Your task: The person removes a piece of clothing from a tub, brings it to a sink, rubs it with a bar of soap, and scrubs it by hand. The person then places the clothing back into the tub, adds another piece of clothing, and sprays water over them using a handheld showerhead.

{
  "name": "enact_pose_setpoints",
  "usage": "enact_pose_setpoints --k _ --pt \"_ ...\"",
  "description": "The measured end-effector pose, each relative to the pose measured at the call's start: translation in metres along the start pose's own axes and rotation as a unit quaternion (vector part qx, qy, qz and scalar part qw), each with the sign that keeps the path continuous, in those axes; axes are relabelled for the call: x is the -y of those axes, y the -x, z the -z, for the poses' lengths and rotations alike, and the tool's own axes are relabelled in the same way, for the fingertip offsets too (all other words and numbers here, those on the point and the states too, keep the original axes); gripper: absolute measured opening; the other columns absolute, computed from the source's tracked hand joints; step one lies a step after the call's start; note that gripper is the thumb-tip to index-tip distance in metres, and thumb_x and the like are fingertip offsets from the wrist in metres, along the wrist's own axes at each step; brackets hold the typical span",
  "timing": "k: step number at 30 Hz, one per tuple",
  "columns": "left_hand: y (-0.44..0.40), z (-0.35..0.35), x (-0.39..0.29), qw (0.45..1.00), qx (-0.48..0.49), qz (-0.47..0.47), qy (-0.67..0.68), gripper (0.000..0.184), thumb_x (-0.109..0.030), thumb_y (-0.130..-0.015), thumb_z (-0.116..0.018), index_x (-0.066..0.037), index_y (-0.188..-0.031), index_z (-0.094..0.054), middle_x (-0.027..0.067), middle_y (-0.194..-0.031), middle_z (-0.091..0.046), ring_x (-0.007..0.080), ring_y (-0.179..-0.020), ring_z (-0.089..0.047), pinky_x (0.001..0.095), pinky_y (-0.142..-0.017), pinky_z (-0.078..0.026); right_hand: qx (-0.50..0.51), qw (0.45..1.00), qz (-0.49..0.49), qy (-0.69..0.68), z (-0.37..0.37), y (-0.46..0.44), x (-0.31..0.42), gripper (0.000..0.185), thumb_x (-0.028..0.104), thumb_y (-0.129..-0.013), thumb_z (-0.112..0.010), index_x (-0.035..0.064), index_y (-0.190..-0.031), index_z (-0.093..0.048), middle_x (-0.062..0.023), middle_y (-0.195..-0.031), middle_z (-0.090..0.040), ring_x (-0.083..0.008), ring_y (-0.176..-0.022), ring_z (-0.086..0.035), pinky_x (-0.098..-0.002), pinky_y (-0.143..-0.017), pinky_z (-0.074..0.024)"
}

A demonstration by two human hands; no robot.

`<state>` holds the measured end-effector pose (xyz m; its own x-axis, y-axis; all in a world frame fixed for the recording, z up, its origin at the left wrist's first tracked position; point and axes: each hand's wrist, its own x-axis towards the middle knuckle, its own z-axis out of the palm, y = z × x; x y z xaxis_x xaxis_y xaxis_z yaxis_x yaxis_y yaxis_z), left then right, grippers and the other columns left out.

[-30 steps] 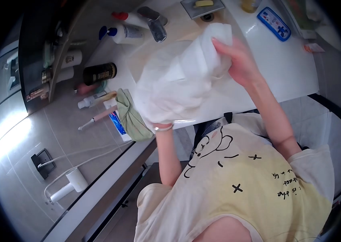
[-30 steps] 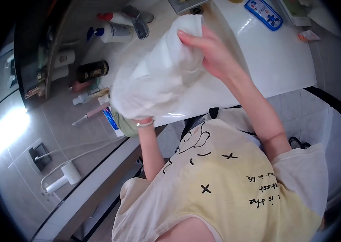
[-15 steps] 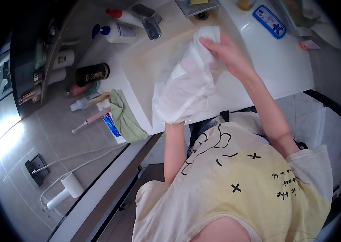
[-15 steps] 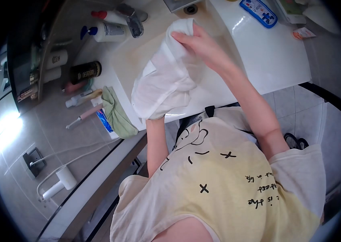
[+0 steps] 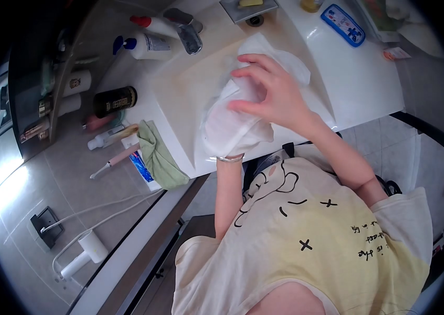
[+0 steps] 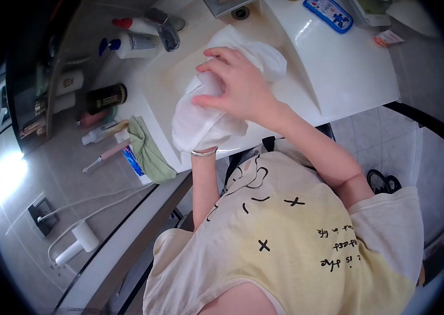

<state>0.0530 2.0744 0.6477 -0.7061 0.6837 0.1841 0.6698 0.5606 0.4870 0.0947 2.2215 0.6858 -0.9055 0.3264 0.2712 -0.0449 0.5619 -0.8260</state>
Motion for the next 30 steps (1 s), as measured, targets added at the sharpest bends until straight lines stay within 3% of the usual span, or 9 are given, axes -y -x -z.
enact_pose_setpoints --k 2,5,8,12,14,17,20,23,30 --pt "-0.01 0.019 -0.012 0.992 0.108 -0.006 -0.061 0.04 -0.042 -0.066 -0.059 -0.016 -0.097 -0.059 0.0058 -0.09 -0.061 0.026 -0.083 -0.057 0.0374 -0.069 -0.045 0.061 0.986 -0.047 -0.146 0.003 -0.005 -0.013 0.037 0.017 -0.064 -0.068 0.0056 -0.099 -0.061 -0.0102 -0.115 -0.053 -0.0253 -0.105 -0.051 -0.0338 -0.09 -0.0386" --pt "-0.031 0.039 -0.059 0.99 0.068 -0.024 -0.123 0.033 -0.035 -0.049 -0.065 -0.012 -0.071 -0.057 0.0068 -0.064 -0.055 0.0289 -0.059 -0.055 0.0368 -0.053 -0.042 0.07 0.983 -0.03 -0.166 0.009 -0.004 -0.012 0.033 0.013 -0.065 -0.065 0.0055 -0.097 -0.062 -0.01 -0.116 -0.054 -0.0243 -0.104 -0.052 -0.0325 -0.089 -0.0396" --pt "-0.003 0.016 -0.012 0.989 0.092 -0.002 -0.113 0.043 -0.043 -0.068 -0.058 -0.016 -0.102 -0.059 0.0076 -0.092 -0.061 0.025 -0.088 -0.057 0.0357 -0.074 -0.044 0.085 0.982 -0.037 -0.165 0.01 -0.004 -0.007 0.032 0.013 -0.065 -0.064 0.0045 -0.096 -0.063 -0.0109 -0.117 -0.053 -0.0243 -0.106 -0.051 -0.0324 -0.089 -0.0395" --pt "-0.017 0.023 -0.04 0.993 0.002 -0.054 -0.108 0.036 -0.038 -0.052 -0.064 -0.013 -0.078 -0.059 0.0074 -0.068 -0.057 0.0284 -0.066 -0.056 0.0374 -0.058 -0.043 0.117 0.961 -0.059 -0.245 0.009 -0.006 -0.021 0.034 0.012 -0.065 -0.065 0.0033 -0.098 -0.061 -0.0094 -0.116 -0.054 -0.0217 -0.107 -0.051 -0.0317 -0.088 -0.0397" --pt "-0.005 0.014 -0.023 0.988 0.005 -0.042 -0.147 0.036 -0.039 -0.055 -0.063 -0.014 -0.081 -0.059 0.0073 -0.071 -0.058 0.0282 -0.069 -0.057 0.0374 -0.059 -0.043 0.099 0.982 -0.03 -0.159 0.01 -0.004 -0.007 0.034 0.009 -0.066 -0.063 0.0026 -0.1 -0.061 -0.0087 -0.116 -0.054 -0.0199 -0.107 -0.05 -0.0316 -0.089 -0.039" --pt "0.003 0.01 -0.009 0.991 0.004 -0.044 -0.127 0.036 -0.038 -0.059 -0.062 -0.014 -0.087 -0.06 0.0071 -0.077 -0.06 0.0273 -0.073 -0.058 0.0372 -0.063 -0.044 0.147 0.918 -0.125 -0.347 0.009 -0.007 -0.021 0.033 0.003 -0.069 -0.06 0.0019 -0.102 -0.059 -0.0083 -0.116 -0.053 -0.017 -0.106 -0.05 -0.0304 -0.089 -0.0402" --pt "0.006 0.008 -0.004 0.995 0.001 -0.051 -0.083 0.037 -0.036 -0.064 -0.061 -0.015 -0.094 -0.061 0.0068 -0.084 -0.062 0.0262 -0.078 -0.059 0.0368 -0.066 -0.046 0.109 0.971 -0.06 -0.204 0.01 -0.002 -0.004 0.033 -0.002 -0.07 -0.056 0.0005 -0.103 -0.059 -0.0095 -0.115 -0.053 -0.0163 -0.103 -0.051 -0.0294 -0.087 -0.0424" --pt "0.003 0.01 -0.007 0.996 0.016 -0.054 -0.076 0.035 -0.035 -0.064 -0.06 -0.016 -0.092 -0.06 0.0063 -0.082 -0.061 0.026 -0.076 -0.059 0.0369 -0.064 -0.045 0.15 0.905 -0.126 -0.377 0.005 -0.005 -0.02 0.033 -0.003 -0.069 -0.058 -0.0003 -0.102 -0.058 -0.0093 -0.115 -0.053 -0.0162 -0.102 -0.052 -0.0282 -0.084 -0.0442" --pt "-0.008 0.019 -0.017 0.992 0.068 -0.043 -0.094 0.032 -0.034 -0.063 -0.059 -0.016 -0.09 -0.059 0.0056 -0.08 -0.06 0.0258 -0.073 -0.058 0.0375 -0.061 -0.045 0.133 0.94 -0.081 -0.302 0.006 -0.004 -0.012 0.033 -0.005 -0.07 -0.055 -0.0008 -0.102 -0.058 -0.0094 -0.113 -0.053 -0.0162 -0.101 -0.052 -0.0288 -0.084 -0.0437"
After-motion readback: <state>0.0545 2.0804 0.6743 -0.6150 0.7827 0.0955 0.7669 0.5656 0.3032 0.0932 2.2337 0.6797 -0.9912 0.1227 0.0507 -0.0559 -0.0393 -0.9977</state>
